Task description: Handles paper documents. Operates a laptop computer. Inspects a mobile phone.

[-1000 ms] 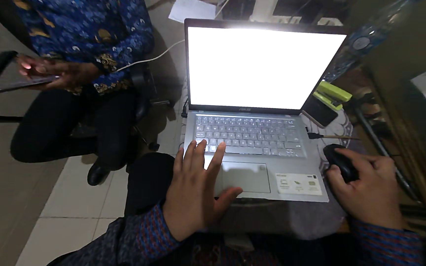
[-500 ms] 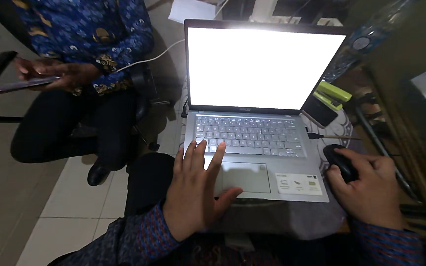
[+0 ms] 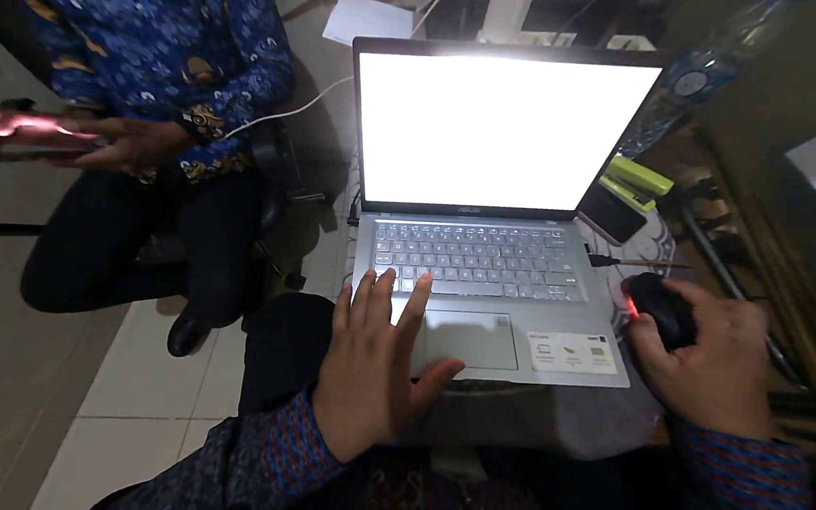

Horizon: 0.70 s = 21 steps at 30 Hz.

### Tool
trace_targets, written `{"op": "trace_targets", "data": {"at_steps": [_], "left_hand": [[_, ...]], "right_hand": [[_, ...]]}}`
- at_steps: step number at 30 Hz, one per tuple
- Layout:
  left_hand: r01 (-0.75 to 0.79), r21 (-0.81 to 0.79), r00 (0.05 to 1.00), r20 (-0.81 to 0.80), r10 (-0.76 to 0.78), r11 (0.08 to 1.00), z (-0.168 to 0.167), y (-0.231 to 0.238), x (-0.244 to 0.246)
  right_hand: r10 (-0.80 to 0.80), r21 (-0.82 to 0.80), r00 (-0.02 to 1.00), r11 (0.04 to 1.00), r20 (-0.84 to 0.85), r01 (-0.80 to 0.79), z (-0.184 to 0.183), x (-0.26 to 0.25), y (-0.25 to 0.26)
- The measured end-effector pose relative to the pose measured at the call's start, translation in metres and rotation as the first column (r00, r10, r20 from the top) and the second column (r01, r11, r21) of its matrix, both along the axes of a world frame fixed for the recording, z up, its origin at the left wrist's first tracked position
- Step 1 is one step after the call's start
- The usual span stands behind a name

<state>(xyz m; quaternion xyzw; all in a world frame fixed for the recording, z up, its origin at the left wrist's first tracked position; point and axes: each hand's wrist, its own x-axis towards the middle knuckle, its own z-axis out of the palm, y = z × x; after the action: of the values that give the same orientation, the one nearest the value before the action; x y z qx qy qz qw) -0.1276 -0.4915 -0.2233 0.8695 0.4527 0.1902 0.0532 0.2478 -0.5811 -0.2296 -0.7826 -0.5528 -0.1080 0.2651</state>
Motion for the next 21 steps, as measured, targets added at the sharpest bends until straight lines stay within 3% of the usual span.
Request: {"op": "trace_targets", "data": {"at_steps": [21], "left_hand": [[-0.003, -0.01, 1.0, 0.014, 0.003, 1.0, 0.0005, -0.0003, -0.0006]], "right_hand": [[-0.002, -0.042, 1.0, 0.999, 0.0, 0.002, 0.0006, -0.0011, 0.0019]]}}
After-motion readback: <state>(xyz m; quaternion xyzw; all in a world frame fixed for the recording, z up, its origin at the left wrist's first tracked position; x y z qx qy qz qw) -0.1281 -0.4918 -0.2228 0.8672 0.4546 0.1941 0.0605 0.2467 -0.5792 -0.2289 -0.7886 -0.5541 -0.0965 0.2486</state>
